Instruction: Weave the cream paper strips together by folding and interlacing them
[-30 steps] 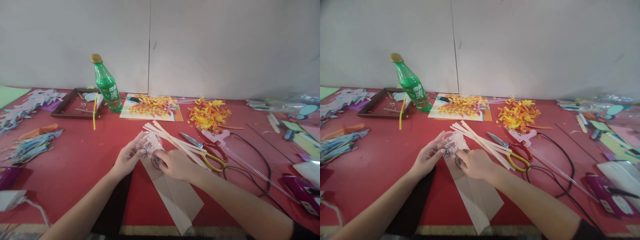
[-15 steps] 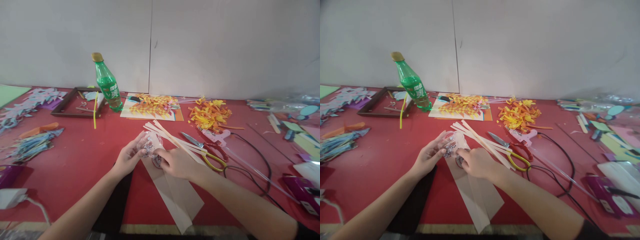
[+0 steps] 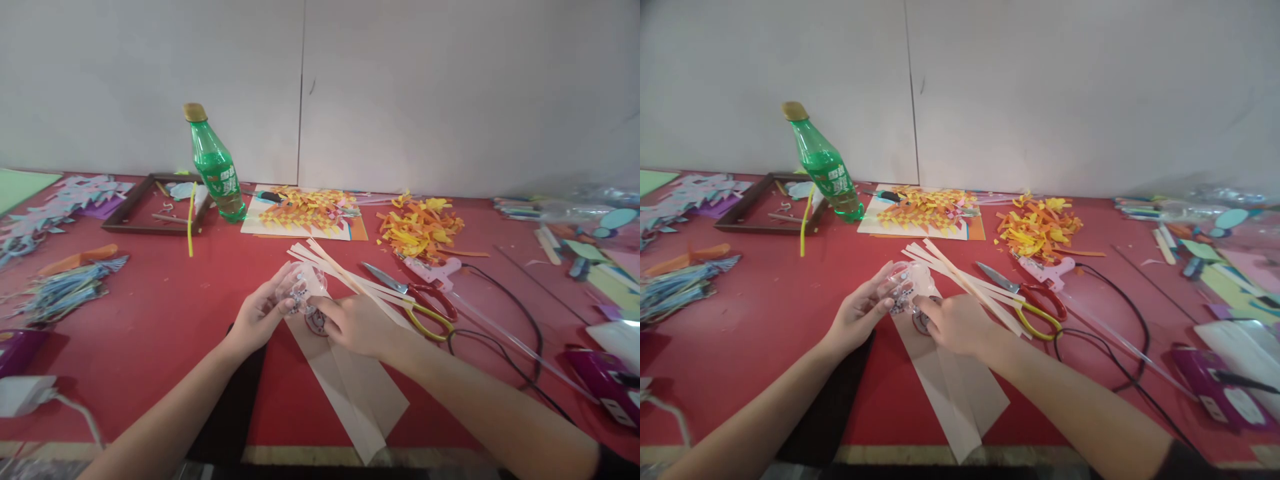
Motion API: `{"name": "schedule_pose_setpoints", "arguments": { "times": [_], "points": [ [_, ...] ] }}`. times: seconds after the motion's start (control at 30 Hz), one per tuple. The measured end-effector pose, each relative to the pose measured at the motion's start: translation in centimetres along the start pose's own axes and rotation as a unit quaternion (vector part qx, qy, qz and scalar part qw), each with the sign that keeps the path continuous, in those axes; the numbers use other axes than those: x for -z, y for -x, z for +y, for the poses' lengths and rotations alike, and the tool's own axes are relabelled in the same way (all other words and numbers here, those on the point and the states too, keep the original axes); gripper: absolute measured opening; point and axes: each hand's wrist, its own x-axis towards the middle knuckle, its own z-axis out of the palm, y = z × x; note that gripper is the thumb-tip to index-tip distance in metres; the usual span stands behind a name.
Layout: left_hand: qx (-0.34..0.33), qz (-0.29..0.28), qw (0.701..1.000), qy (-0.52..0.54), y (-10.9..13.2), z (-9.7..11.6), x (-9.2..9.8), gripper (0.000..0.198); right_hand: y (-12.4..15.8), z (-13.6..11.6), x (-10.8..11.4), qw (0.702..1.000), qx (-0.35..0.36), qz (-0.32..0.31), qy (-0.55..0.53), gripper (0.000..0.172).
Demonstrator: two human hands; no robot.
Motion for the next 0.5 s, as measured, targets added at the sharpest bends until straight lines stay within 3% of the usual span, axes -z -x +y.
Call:
{"name": "schedule_pose_setpoints", "arguments": {
  "times": [0.13,0.3,0.5],
  "points": [
    [0.002,-0.001,1.000,0.002,-0.04,-0.04,-0.05,0.059,0.02,-0.13,0.11,0.999,0.012,-0.009,0.042,0.040],
    [0.007,-0.003,1.000,-0.005,-0.09,0.16,-0.32,0.060,0.41,0.02,0.22,1.000,0.003,0.005,0.009,0.034],
    [0.018,0.006,1.000,-0.019,-0.14,0.22,-0.14,0.062,0.40,-0.13,-0.20,0.999,-0.010,-0.005,0.051,0.052]
  ]
}}
